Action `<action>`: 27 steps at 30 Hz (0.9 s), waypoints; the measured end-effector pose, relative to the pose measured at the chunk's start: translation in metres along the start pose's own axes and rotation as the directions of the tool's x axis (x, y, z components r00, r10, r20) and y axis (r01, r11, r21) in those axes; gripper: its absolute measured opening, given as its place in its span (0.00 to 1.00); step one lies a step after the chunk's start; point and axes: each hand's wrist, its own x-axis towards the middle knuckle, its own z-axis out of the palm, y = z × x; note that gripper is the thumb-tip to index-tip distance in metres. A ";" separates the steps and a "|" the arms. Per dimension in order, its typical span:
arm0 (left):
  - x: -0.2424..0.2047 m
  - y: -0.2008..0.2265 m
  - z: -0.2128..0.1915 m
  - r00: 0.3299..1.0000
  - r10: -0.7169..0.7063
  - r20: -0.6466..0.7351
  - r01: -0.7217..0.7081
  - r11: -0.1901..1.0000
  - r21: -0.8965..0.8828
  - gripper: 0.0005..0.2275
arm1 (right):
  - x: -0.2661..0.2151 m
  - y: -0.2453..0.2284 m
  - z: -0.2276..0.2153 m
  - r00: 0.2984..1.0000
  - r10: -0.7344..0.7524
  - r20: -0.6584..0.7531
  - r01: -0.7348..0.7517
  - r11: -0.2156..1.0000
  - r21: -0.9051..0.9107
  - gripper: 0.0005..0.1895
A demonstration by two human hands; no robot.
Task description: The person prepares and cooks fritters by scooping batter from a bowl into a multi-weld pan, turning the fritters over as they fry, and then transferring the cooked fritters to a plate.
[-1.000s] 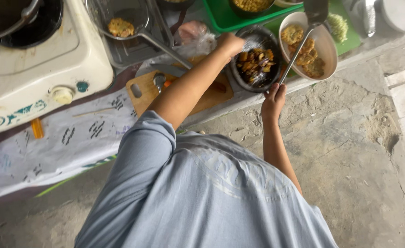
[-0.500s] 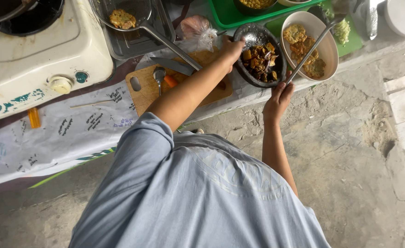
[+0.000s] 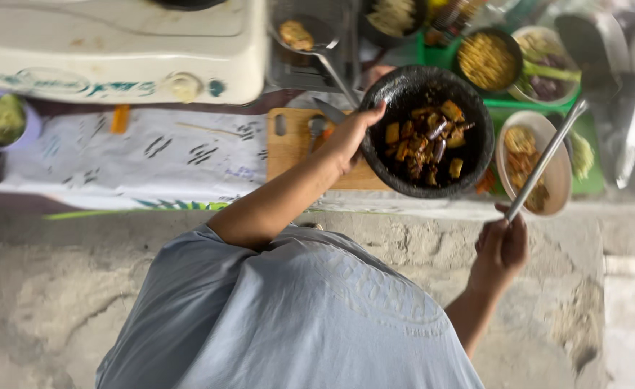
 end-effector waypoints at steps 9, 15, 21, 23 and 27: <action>-0.080 0.036 -0.070 0.988 0.127 -0.087 -0.137 0.983 -0.119 0.33 | -0.021 -0.039 0.028 0.982 -0.067 0.178 0.099 0.979 -0.178 0.12; -0.134 0.069 -0.165 0.977 0.212 -0.038 -0.215 0.943 -0.253 0.32 | -0.051 -0.072 0.104 0.984 -0.048 0.170 0.058 0.997 -0.054 0.13; -0.200 0.119 -0.278 0.961 0.233 -0.152 -0.259 0.949 -0.182 0.31 | -0.088 -0.097 0.219 0.983 0.027 0.182 -0.020 0.999 -0.038 0.12; -0.219 0.135 -0.313 0.940 0.268 -0.211 -0.321 0.904 -0.283 0.32 | -0.097 -0.100 0.249 0.982 0.045 0.182 -0.035 0.998 -0.061 0.12; -0.236 0.166 -0.373 0.904 0.272 -0.329 -0.378 0.868 -0.322 0.32 | -0.103 -0.109 0.298 0.981 0.027 0.190 -0.011 0.996 -0.085 0.13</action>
